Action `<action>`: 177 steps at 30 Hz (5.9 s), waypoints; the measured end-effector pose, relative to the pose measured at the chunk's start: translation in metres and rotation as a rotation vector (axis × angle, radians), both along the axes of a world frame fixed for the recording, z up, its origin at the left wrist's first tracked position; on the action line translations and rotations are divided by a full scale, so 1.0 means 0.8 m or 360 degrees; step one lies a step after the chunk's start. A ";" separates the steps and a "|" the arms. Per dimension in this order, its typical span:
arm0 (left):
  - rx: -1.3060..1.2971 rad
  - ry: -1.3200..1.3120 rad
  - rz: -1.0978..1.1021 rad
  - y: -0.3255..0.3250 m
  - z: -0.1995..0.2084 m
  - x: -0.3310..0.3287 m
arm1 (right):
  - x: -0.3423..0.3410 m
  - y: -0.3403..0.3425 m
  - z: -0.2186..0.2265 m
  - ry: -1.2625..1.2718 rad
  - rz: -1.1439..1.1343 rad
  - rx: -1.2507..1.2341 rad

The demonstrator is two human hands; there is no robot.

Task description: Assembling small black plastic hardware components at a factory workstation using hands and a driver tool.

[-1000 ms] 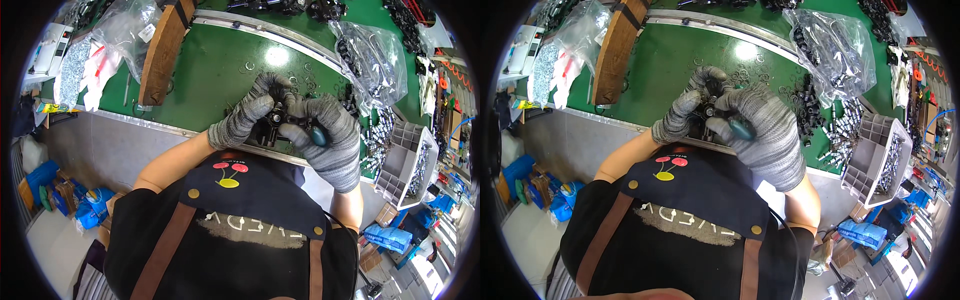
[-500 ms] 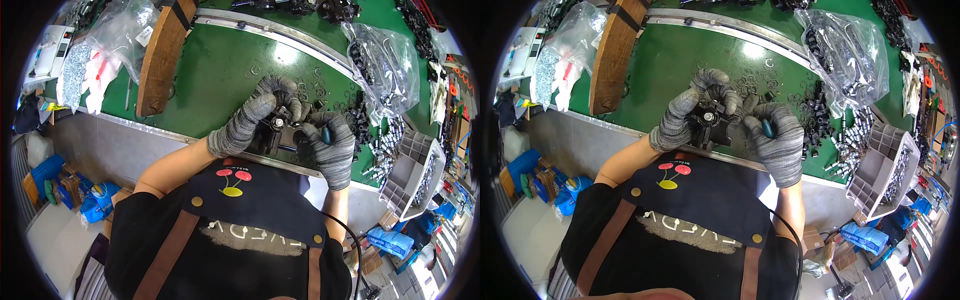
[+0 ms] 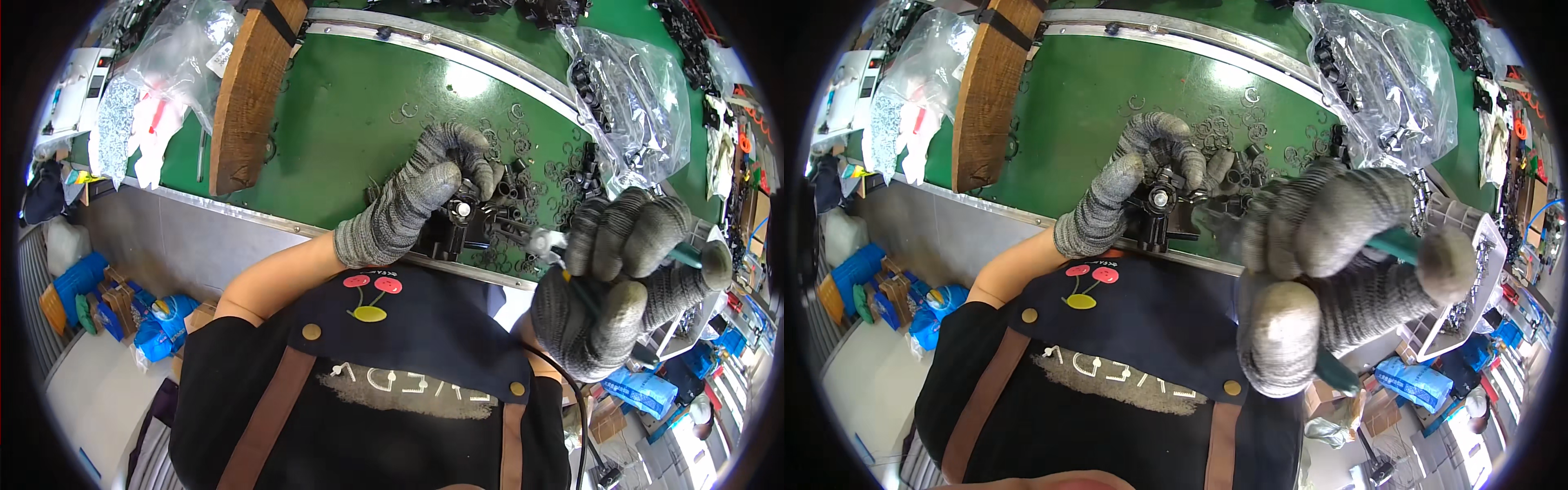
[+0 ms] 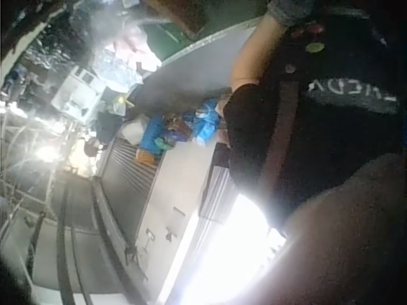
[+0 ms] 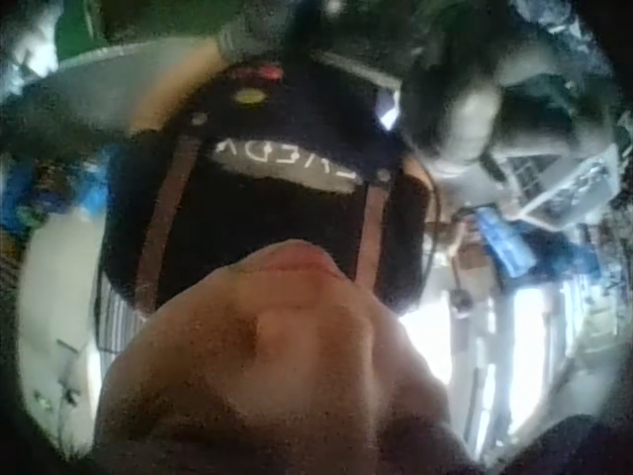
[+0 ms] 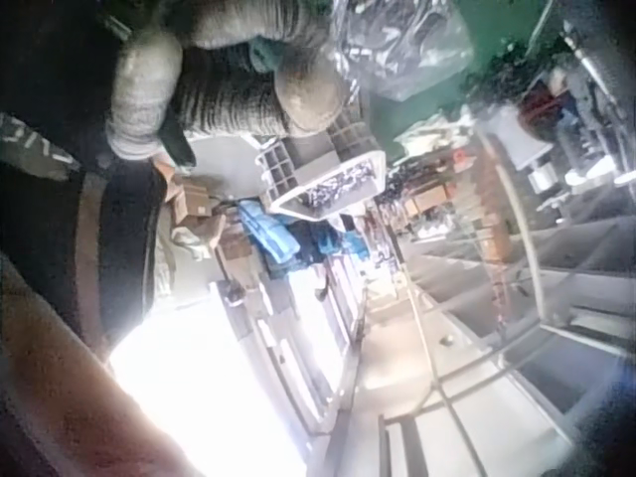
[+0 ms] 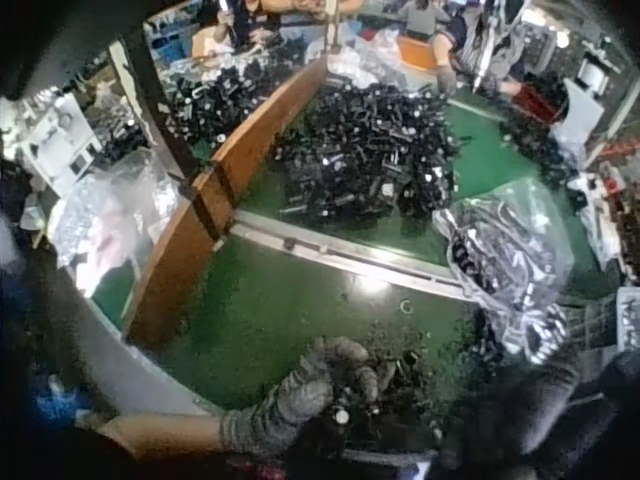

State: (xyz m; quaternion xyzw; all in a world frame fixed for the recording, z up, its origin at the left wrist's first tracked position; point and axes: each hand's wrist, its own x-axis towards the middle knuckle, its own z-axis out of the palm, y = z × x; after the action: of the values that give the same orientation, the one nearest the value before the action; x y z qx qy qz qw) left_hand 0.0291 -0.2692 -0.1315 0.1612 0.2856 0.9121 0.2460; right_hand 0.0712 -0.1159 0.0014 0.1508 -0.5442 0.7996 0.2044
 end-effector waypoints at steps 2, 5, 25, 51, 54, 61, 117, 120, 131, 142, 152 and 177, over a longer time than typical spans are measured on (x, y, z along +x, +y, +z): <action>-0.0057 -0.0050 -0.0007 -0.004 0.000 0.003 | 0.001 -0.020 0.006 -0.0092 -0.0189 0.0095; -0.0113 -0.0056 0.0005 -0.005 -0.001 0.006 | 0.001 -0.032 0.008 -0.0146 -0.0274 0.0171; -0.0607 0.0276 0.0345 0.003 0.025 0.025 | 0.016 -0.051 -0.038 -0.0203 -0.0719 0.0167; -0.0672 0.0468 0.0211 -0.019 0.038 0.025 | -0.016 -0.069 -0.005 -0.0203 -0.0033 -0.0108; -0.0755 0.0385 0.0188 -0.027 0.033 0.026 | -0.023 -0.072 0.003 -0.0200 -0.0016 0.0136; -0.0231 0.0221 0.0009 -0.015 0.022 0.017 | -0.025 -0.055 0.009 -0.0162 -0.0146 0.0763; -0.0369 0.0362 -0.0012 -0.027 0.012 0.023 | 0.016 -0.026 -0.032 -0.0724 -0.0544 0.1080; -0.0634 0.0506 0.0130 -0.027 0.016 0.029 | 0.023 -0.036 -0.052 -0.0980 -0.0179 0.1018; -0.0195 -0.0066 -0.0121 -0.033 0.030 0.008 | 0.017 -0.040 -0.070 -0.1027 0.0006 0.0377; -0.0646 0.0459 0.0079 -0.037 0.022 0.025 | 0.024 -0.039 -0.076 -0.1052 -0.0001 0.0515; -0.0959 0.0486 -0.0273 -0.052 0.036 0.028 | 0.018 -0.040 -0.114 -0.0924 -0.0283 0.0728; -0.1032 0.1221 0.0245 -0.026 0.016 0.039 | 0.046 -0.054 -0.019 -0.0021 -0.0698 0.0101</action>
State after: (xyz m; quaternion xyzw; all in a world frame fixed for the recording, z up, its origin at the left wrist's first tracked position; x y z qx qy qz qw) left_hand 0.0605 -0.2901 -0.1190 0.3783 0.6350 0.6672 0.0927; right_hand 0.1078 -0.1587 -0.0135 0.0300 -0.5902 0.7194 0.3650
